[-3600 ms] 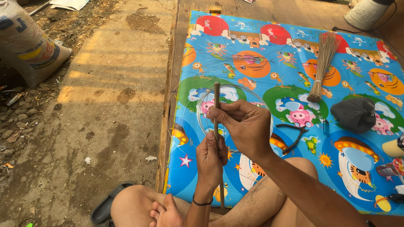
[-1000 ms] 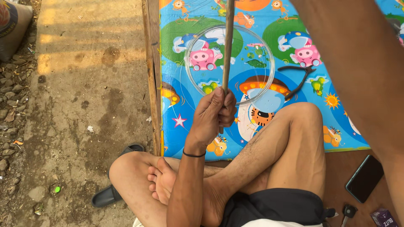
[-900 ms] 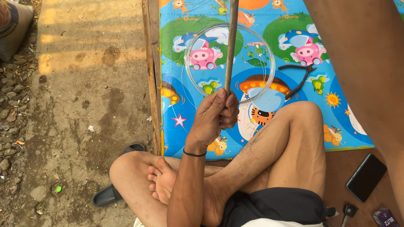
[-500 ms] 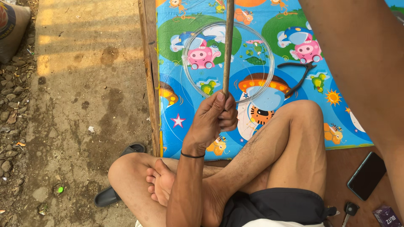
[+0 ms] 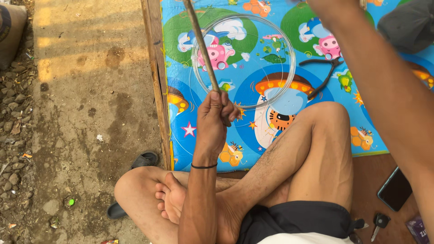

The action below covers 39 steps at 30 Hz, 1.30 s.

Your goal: The person sits on a mat and manipulates thin metal wires, using pliers to cut and bend them. They also use a wooden stick to shape the wire into loops and secure connections.

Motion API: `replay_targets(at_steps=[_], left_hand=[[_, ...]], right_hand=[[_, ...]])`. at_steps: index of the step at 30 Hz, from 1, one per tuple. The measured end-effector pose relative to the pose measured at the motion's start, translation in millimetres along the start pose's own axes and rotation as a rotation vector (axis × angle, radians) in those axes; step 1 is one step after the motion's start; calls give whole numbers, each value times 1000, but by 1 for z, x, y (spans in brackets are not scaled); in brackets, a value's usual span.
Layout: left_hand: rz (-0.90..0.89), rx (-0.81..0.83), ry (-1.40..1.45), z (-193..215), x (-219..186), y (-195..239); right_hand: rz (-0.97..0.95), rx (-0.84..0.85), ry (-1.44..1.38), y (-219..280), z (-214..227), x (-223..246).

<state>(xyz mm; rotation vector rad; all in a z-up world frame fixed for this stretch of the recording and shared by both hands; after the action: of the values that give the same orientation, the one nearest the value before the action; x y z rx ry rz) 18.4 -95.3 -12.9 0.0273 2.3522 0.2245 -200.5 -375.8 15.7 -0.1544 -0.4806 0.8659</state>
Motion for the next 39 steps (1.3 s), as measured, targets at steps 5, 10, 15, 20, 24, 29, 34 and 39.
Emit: replay_targets(at_steps=[5,10,15,20,24,29,34,39], left_hand=[[-58,-116,9,25,-5,-11],[-68,-125,-22,37,-4,-17],[-100,-139,-33,48,-8,-21],[-136,-174,-58,62,-16,-18],[-116,-180,-37,70,-14,-19],[-119,-292,-119,82,-16,-21],[-152,-271,-140,83,-15,-24],[-131,-225,-110,84,-16,-27]], right_hand=[[-307,202,200,80,-61,-96],[-339,268,169,169,-130,-146],[-210,316,209,175,-139,-157],[-315,-55,129,174,-101,-145],[-158,102,214,143,-129,-131],[-316,115,228,133,-144,-142],[-976,91,211,191,-119,-186],[-1186,172,200,212,-104,-190]])
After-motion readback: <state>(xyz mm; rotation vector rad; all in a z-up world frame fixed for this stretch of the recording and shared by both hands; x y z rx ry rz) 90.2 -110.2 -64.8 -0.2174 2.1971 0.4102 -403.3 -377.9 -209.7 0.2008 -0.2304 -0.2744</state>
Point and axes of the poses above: each hand's wrist, its own y-axis away from the middle knuckle, its own z-axis out of the back of the hand, x = y × z, the point moved 9 cm from there along -y, towards the middle knuckle, and after that the axes turned 14 degrees about z, right-handed, at the moved point
